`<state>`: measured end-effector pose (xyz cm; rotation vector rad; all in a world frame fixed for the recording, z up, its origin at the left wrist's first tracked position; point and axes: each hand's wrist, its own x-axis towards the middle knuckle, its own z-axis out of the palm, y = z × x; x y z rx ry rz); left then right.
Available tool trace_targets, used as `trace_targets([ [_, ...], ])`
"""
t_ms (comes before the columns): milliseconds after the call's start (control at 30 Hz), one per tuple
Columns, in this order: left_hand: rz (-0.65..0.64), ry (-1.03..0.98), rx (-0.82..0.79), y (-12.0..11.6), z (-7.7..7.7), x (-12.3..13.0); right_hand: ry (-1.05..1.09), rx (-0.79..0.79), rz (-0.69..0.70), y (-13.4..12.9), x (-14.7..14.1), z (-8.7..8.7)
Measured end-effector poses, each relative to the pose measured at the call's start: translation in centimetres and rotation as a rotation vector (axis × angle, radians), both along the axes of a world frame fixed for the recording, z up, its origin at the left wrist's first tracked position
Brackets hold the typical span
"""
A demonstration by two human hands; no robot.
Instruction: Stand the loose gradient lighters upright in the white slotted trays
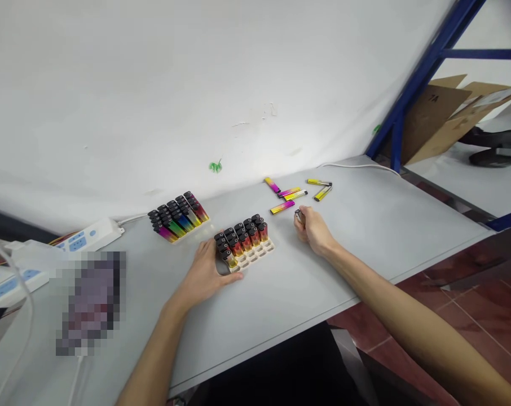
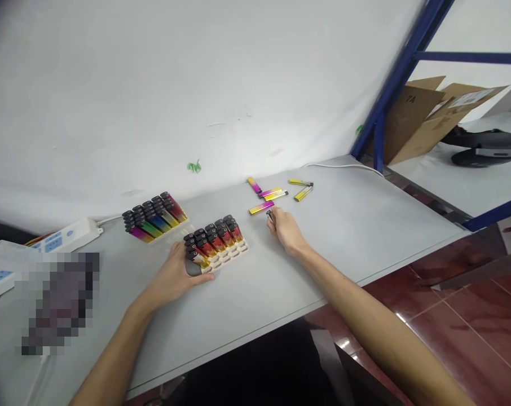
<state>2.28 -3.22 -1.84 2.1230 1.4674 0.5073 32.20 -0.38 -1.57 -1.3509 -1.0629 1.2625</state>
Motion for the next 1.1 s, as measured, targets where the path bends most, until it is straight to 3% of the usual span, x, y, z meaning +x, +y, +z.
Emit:
trace_targets([
  [500, -0.012, -0.020, 0.009, 0.2, -0.1, 0.0, 0.008, 0.010, -0.030, 0.1, -0.1, -0.1],
  [667, 0.000, -0.020, 0.019, 0.2, -0.1, 0.0, -0.077, 0.042, -0.041, 0.1, 0.0, -0.4],
  [800, -0.005, -0.027, 0.024, 0.1, 0.1, 0.2, -0.140, 0.146, 0.002, -0.1, 0.0, -0.5],
  [933, -0.010, -0.033, 0.034, 0.1, 0.1, 0.2, -0.351, 0.343, 0.035, -0.8, 0.1, -0.3],
  [1100, -0.021, -0.017, 0.046, 0.3, -0.3, 0.1, -0.526, 0.507, 0.071, -3.2, -0.2, 1.4],
])
